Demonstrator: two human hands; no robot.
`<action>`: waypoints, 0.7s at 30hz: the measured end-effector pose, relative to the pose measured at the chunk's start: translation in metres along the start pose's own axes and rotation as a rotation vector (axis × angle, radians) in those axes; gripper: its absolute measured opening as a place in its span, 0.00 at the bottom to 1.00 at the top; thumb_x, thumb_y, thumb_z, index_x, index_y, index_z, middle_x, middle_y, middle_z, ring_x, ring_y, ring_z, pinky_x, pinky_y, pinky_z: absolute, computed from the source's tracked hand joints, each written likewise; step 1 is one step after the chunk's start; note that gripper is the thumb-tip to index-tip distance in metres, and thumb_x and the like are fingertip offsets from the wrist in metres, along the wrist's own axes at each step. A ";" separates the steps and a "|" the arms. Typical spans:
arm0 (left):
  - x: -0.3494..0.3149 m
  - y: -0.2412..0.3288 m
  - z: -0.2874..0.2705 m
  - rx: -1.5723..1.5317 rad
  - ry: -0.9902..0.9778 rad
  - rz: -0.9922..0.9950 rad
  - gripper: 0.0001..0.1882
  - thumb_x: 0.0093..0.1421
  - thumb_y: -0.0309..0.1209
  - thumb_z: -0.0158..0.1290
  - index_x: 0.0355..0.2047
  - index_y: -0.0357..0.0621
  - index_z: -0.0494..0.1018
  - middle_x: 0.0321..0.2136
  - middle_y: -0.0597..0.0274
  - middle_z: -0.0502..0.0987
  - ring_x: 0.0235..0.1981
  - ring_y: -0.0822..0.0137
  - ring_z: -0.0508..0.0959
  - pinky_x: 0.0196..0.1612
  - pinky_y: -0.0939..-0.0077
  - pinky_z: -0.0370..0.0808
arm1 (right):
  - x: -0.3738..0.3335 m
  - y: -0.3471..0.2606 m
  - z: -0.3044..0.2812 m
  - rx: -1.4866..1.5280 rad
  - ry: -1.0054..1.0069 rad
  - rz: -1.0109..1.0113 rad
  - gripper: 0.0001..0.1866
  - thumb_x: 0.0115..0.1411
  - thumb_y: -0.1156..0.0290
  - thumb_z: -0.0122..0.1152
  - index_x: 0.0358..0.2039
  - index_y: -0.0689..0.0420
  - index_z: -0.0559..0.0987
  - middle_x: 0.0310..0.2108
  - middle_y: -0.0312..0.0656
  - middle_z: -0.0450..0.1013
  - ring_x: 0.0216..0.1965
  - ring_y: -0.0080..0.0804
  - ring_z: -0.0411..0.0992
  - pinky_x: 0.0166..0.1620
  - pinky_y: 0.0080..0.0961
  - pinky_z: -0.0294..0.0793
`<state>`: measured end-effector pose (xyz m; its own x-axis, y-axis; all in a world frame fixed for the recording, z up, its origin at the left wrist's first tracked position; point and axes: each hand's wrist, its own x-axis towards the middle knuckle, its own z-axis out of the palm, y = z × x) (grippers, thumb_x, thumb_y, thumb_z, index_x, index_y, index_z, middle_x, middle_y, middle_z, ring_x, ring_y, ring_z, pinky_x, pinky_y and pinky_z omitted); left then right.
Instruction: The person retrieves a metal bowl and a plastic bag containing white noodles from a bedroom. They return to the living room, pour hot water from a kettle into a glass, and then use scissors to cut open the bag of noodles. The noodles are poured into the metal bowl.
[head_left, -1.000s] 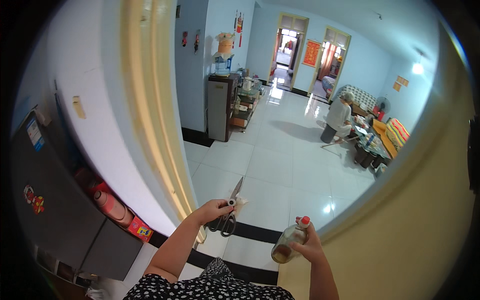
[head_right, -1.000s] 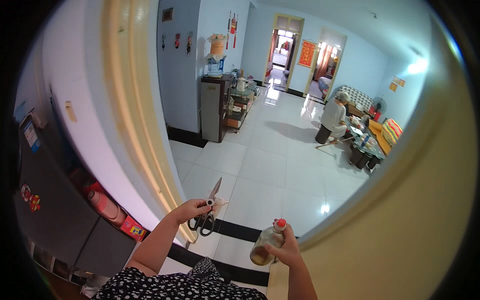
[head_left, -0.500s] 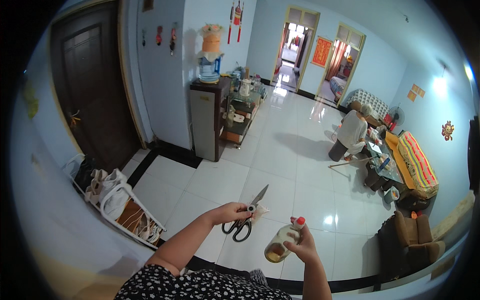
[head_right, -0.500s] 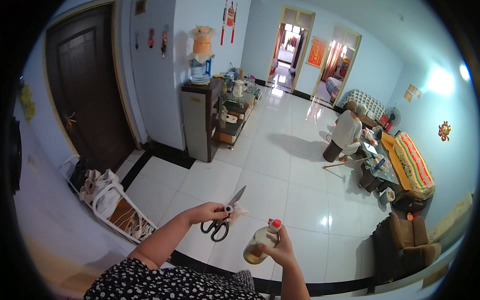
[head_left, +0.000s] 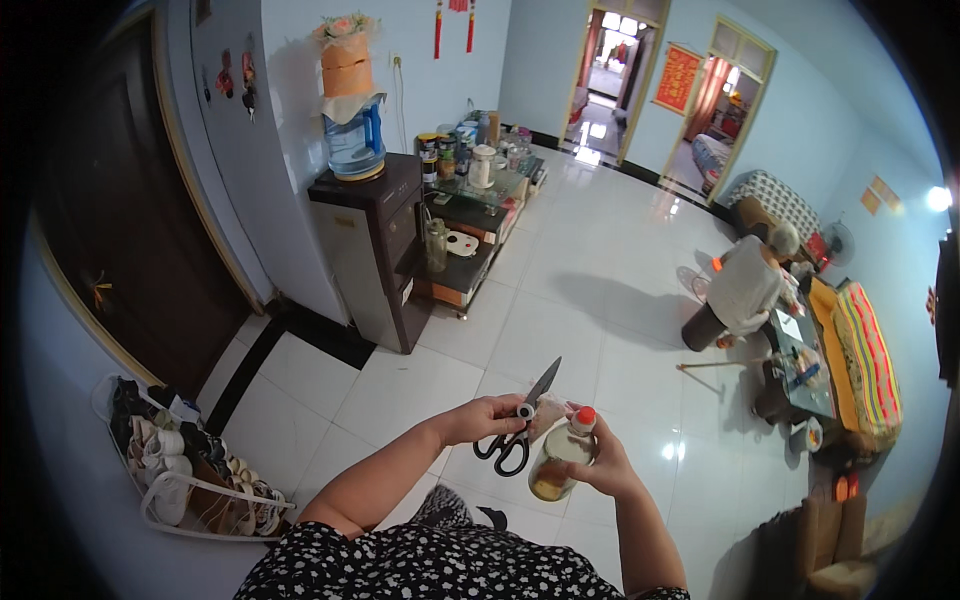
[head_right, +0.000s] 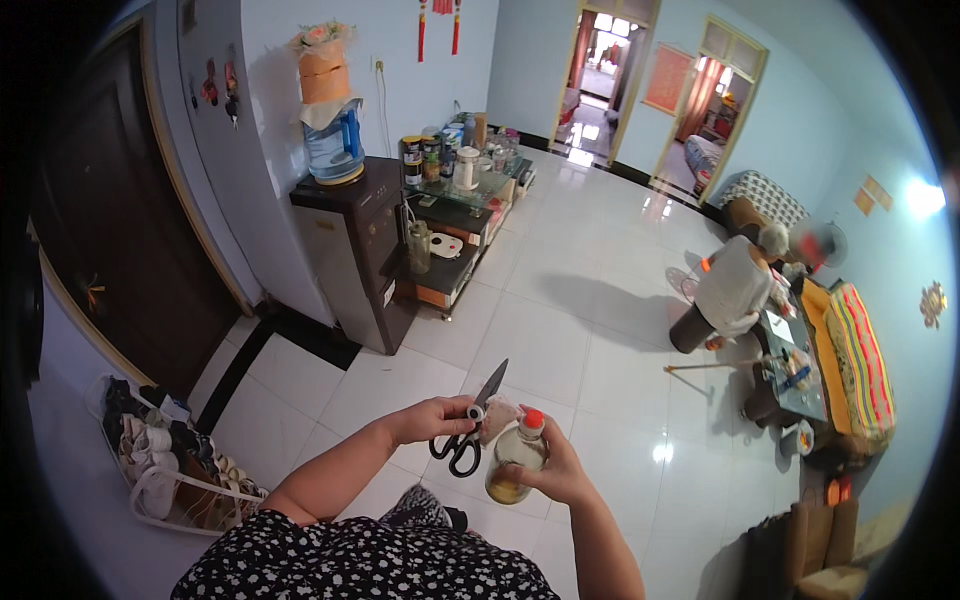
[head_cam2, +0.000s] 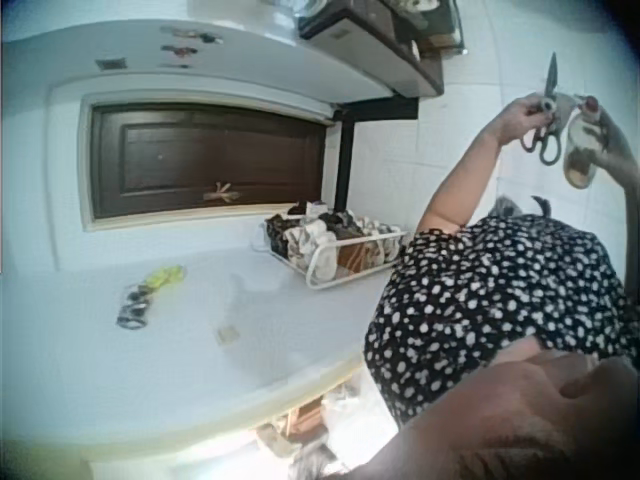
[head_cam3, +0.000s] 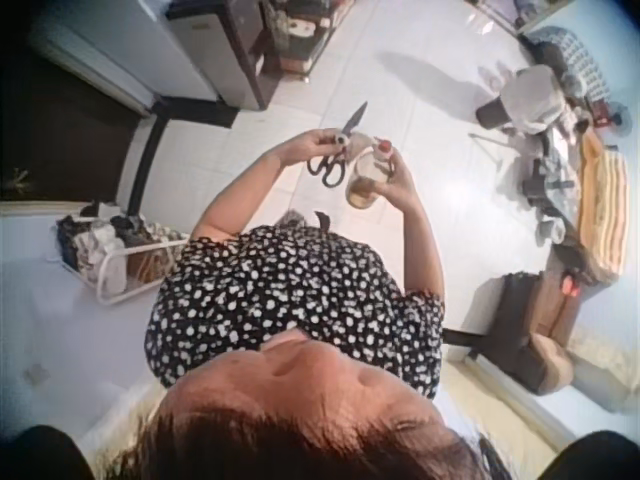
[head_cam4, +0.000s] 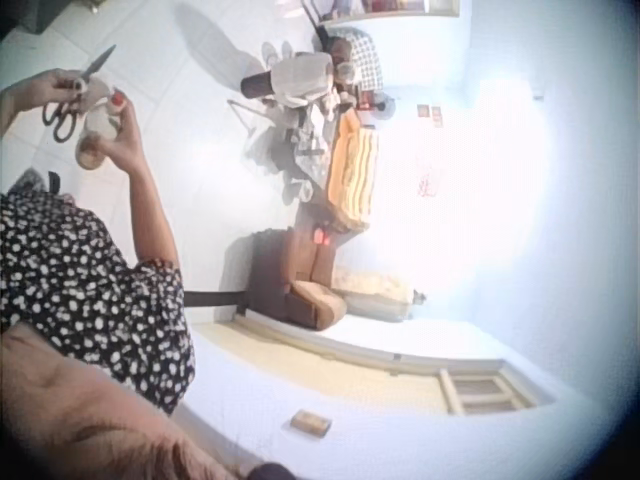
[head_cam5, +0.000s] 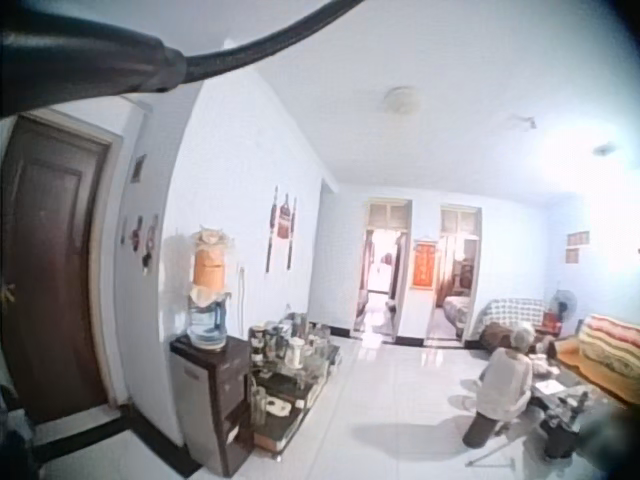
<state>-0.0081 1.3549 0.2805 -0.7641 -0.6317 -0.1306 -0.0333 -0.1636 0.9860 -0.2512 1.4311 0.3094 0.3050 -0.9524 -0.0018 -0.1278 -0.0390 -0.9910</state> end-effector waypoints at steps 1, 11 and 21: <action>0.024 0.000 -0.018 -0.030 0.004 0.006 0.15 0.65 0.32 0.48 0.51 0.42 0.67 0.39 0.70 0.75 0.44 0.78 0.72 0.50 0.79 0.67 | 0.030 0.002 -0.018 0.005 -0.031 -0.011 0.44 0.43 0.71 0.72 0.60 0.59 0.60 0.49 0.42 0.68 0.51 0.33 0.68 0.54 0.33 0.68; 0.284 0.025 -0.257 0.078 0.049 0.120 0.16 0.63 0.28 0.50 0.50 0.37 0.69 0.52 0.66 0.67 0.49 0.75 0.69 0.53 0.77 0.66 | 0.350 0.052 -0.158 0.057 -0.036 -0.025 0.39 0.42 0.69 0.73 0.55 0.59 0.63 0.49 0.42 0.68 0.51 0.32 0.68 0.55 0.33 0.67; 0.532 0.076 -0.438 0.193 0.152 0.152 0.22 0.62 0.29 0.52 0.56 0.37 0.65 0.57 0.60 0.63 0.59 0.69 0.61 0.59 0.74 0.61 | 0.633 0.092 -0.305 -0.420 0.131 -0.136 0.36 0.39 0.70 0.69 0.51 0.59 0.67 0.54 0.47 0.61 0.56 0.46 0.61 0.57 0.36 0.64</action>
<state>-0.1349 0.6749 0.2404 -0.6648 -0.7467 0.0207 -0.0585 0.0797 0.9951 -0.3577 0.7321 0.2575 0.2266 -0.9593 0.1685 -0.4745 -0.2599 -0.8410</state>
